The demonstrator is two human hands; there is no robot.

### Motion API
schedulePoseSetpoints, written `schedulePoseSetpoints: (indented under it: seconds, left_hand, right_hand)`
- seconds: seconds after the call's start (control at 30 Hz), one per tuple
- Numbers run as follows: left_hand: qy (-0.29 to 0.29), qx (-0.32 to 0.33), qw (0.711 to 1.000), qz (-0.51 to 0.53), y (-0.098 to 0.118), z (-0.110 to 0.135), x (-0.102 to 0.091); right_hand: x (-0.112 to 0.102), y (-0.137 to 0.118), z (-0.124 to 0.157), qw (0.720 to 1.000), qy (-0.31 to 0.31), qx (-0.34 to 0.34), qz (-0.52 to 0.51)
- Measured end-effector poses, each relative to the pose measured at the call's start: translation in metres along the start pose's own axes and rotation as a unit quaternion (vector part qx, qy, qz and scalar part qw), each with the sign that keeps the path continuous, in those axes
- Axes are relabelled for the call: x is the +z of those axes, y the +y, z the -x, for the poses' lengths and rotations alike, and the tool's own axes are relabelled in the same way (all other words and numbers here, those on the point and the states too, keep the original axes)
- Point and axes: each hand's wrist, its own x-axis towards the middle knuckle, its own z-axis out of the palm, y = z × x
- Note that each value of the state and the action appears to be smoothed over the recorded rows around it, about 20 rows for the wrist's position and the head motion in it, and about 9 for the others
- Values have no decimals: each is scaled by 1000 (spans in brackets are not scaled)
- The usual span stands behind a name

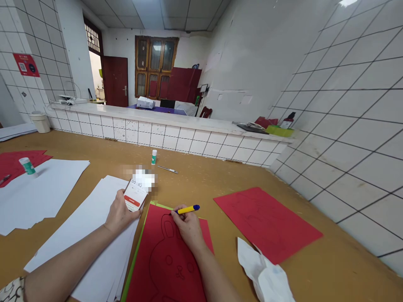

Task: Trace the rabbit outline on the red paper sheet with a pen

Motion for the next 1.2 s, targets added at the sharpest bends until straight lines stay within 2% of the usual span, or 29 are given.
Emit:
schedulePoseSetpoints:
  seconds: [0.6, 1.2]
  left_hand:
    - [6, 3, 1000, -4, 1, 1, -2]
    - [0, -11, 1000, -17, 3, 2, -4]
  right_hand:
    - [1, 8, -2, 999, -18, -11, 24]
    - [1, 3, 0, 1000, -4, -17, 14]
